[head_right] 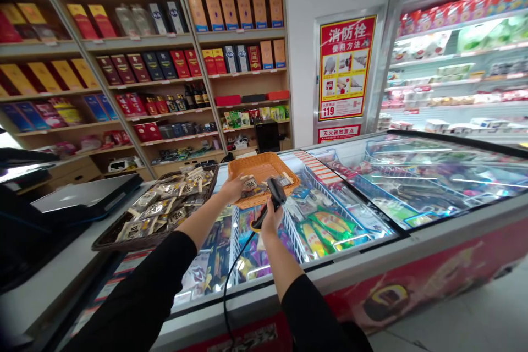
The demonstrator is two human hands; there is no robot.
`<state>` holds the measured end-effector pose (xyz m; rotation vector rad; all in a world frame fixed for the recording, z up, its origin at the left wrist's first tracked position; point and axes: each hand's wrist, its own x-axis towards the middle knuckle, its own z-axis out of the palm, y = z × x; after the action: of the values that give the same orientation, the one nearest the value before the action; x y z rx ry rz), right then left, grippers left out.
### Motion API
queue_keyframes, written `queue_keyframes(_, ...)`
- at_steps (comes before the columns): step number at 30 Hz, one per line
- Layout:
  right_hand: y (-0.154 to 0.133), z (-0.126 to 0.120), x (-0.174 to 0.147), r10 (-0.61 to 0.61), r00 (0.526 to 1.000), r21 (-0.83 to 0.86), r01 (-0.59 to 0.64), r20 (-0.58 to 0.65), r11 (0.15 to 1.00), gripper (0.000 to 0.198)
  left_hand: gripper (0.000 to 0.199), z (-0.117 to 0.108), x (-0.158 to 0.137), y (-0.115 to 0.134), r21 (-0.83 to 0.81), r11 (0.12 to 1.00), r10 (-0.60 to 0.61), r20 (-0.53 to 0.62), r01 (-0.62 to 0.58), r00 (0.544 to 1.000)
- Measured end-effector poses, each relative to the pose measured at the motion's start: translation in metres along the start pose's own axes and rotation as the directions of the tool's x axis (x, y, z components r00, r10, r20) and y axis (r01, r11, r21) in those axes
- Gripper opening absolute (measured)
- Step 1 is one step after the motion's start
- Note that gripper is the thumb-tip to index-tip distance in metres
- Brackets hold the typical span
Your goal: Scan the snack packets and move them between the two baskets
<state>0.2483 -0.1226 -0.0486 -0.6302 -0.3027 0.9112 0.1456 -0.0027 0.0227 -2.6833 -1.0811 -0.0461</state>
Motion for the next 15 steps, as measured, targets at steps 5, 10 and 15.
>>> queue_keyframes(5, 0.004, -0.001, -0.009, 0.060, 0.977, -0.057, -0.049, 0.204, 0.997, 0.038, 0.056, -0.016, -0.056, -0.015, -0.070, 0.994, -0.097, -0.182, 0.085, 0.978)
queue_keyframes(10, 0.015, 0.003, -0.026, 0.208, 0.884, -0.148, -0.159, 0.419, 0.976, 0.038, 0.043, -0.025, -0.150, -0.074, -0.128, 0.905, -0.425, -0.273, 0.405, 0.863)
queue_keyframes(15, 0.034, 0.012, -0.037, 0.363, 0.794, -0.247, -0.274, 0.487, 0.930, 0.039, 0.047, -0.009, -0.218, -0.120, -0.247, 0.764, -0.638, -0.152, 0.596, 0.755)
